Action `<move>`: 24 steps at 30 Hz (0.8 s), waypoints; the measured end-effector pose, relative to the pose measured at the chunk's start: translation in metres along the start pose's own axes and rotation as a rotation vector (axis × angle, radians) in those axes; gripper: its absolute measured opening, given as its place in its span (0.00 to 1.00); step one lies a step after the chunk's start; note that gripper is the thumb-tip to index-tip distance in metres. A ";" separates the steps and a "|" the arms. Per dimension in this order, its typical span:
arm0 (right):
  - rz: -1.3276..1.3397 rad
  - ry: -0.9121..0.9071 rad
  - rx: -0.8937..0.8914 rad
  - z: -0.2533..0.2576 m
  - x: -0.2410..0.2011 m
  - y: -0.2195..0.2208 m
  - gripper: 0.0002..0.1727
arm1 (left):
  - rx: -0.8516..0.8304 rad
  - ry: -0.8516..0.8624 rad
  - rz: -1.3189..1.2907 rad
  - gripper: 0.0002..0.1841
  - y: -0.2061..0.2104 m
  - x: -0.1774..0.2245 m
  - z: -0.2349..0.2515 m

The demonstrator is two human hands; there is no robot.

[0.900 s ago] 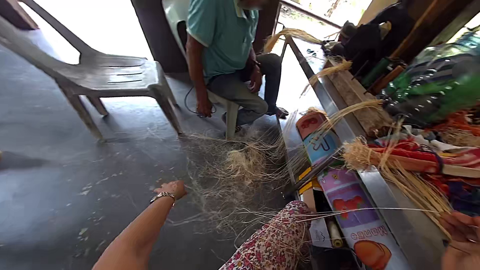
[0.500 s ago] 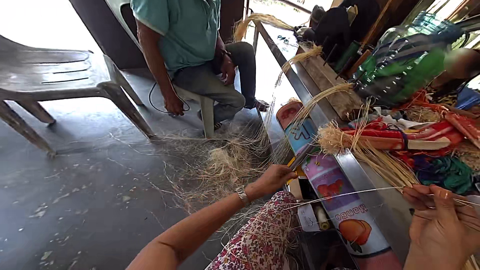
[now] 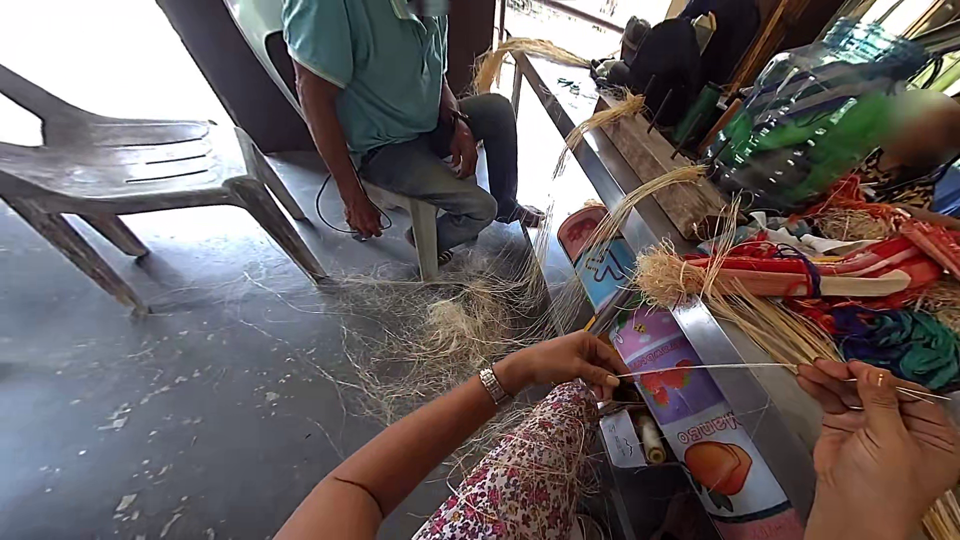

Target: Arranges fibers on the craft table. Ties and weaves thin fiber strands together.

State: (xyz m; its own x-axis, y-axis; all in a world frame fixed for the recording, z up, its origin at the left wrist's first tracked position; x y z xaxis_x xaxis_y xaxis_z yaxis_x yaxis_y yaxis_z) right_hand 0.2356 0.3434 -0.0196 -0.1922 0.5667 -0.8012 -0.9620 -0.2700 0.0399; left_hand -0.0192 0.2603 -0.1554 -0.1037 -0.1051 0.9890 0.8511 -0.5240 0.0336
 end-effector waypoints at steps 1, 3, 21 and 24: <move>-0.002 0.000 0.001 0.001 0.000 0.001 0.18 | -0.014 -0.016 0.008 0.09 -0.004 0.002 -0.004; 0.003 0.003 0.010 0.001 0.001 0.002 0.19 | -0.053 -0.046 0.022 0.07 -0.010 0.005 -0.010; -0.402 0.047 -0.716 -0.050 0.017 0.076 0.24 | 0.786 0.172 -1.044 0.14 0.005 0.004 -0.043; -0.623 0.034 -0.870 -0.074 0.041 0.105 0.27 | 0.854 0.226 -1.099 0.13 0.012 0.003 -0.039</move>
State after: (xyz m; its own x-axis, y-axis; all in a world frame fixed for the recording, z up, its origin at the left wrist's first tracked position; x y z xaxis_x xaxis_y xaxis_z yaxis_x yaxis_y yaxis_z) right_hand 0.1405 0.2807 -0.0929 0.3036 0.7782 -0.5498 -0.4175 -0.4100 -0.8109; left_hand -0.0292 0.2205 -0.1572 -0.9193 -0.1578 0.3604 0.3202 0.2321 0.9185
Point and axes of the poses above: each hand's wrist, its own z-axis towards the middle knuckle, its own y-axis out of the palm, x = y × z, the point moved 6 cm from there along z, towards the middle knuckle, and after that the axes turned 10 degrees about -x, right-handed, at the moved point
